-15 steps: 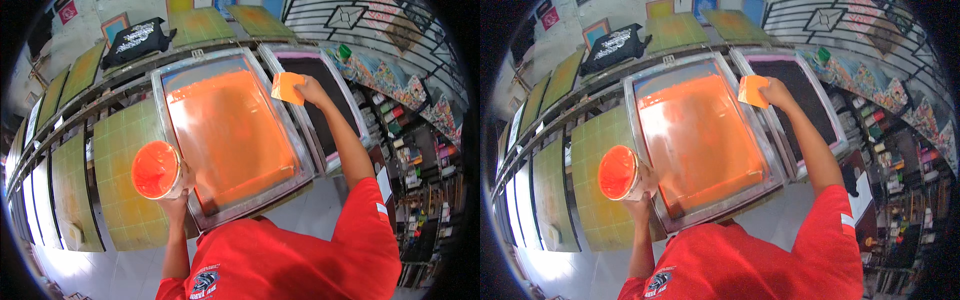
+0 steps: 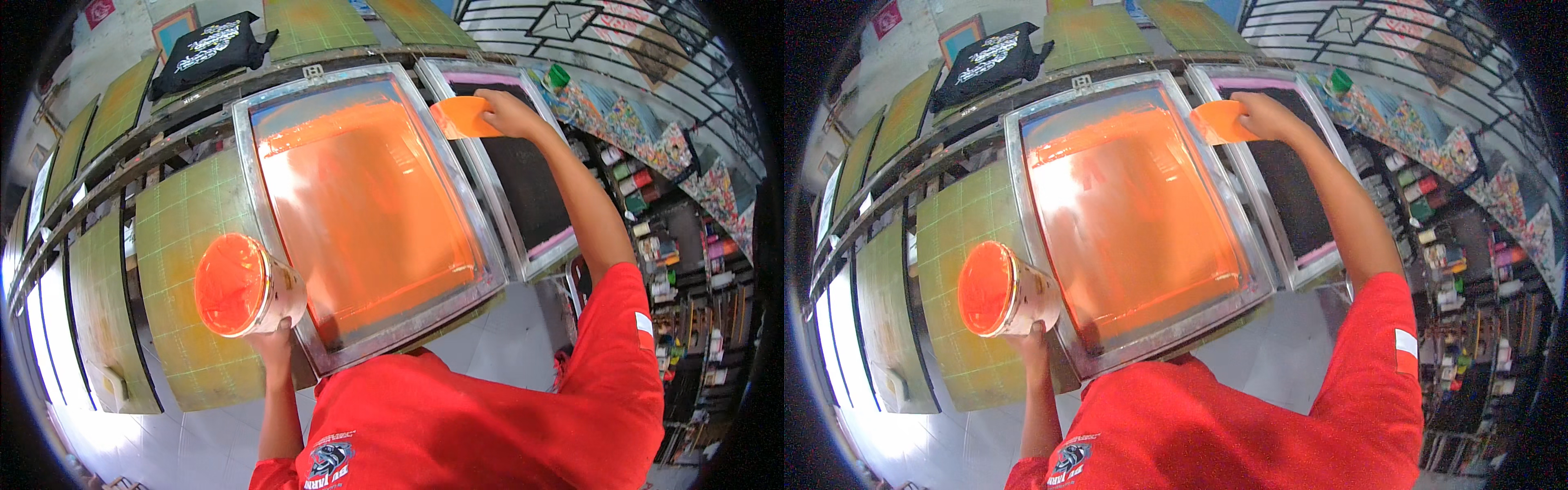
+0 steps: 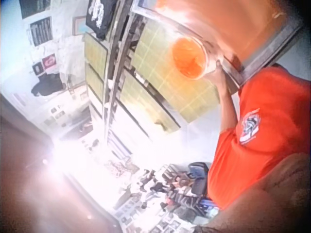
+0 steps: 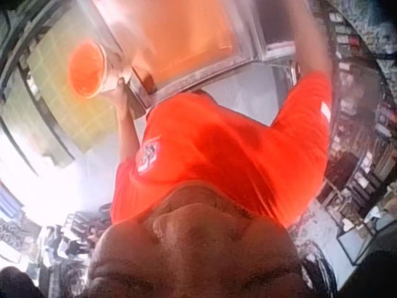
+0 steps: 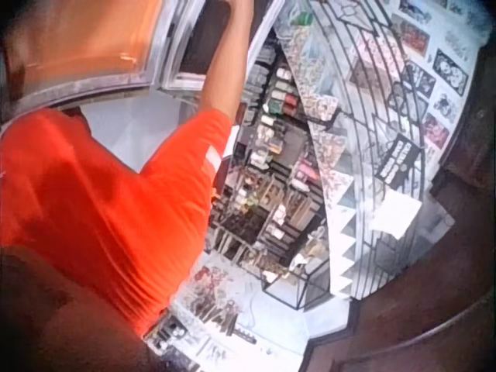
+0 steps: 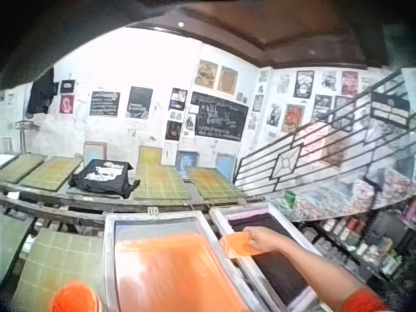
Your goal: The person applies orange ink to a screen using a squeegee, spreads the ink across the mesh, and then places the frame into a drying rack before cleaning the squeegee with a cloth.
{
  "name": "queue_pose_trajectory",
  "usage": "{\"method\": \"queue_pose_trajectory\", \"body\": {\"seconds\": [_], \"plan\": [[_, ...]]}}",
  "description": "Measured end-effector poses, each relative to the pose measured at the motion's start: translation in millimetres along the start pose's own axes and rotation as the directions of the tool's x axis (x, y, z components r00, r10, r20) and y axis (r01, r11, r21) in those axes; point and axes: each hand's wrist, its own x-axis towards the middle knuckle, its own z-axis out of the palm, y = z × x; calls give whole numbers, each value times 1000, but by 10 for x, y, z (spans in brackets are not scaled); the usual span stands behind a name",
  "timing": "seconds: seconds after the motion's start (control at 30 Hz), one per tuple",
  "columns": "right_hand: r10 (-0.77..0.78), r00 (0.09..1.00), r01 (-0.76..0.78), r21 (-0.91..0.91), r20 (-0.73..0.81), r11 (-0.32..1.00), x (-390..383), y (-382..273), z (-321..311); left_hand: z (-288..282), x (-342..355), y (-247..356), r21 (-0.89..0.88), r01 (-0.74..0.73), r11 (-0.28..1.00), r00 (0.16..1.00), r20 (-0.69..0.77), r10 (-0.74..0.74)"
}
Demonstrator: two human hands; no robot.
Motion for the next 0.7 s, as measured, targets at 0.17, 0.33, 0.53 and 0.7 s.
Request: {"method": "queue_pose_trajectory", "body": {"seconds": [0.17, 0.33, 0.53, 0.7], "plan": [[-178, 982, 186, -137, 63, 973, 930, -161, -28, -157, -197, -186, -59, 194, 979, 965, -169, -201], [-241, 935, 302, -229, 260, 925, 1680, -216, 227, -194, -347, -134, -10, 146, 989, 965, -217, -145], [-294, 887, 398, -265, 356, 878, 2166, -141, 543, -188, -564, -191, -126, 132, 983, 919, -356, -169], [-398, 848, 493, -247, 350, 834, 2369, 8, 712, -153, -630, -200, -100, 186, 978, 904, -372, -210]]}}
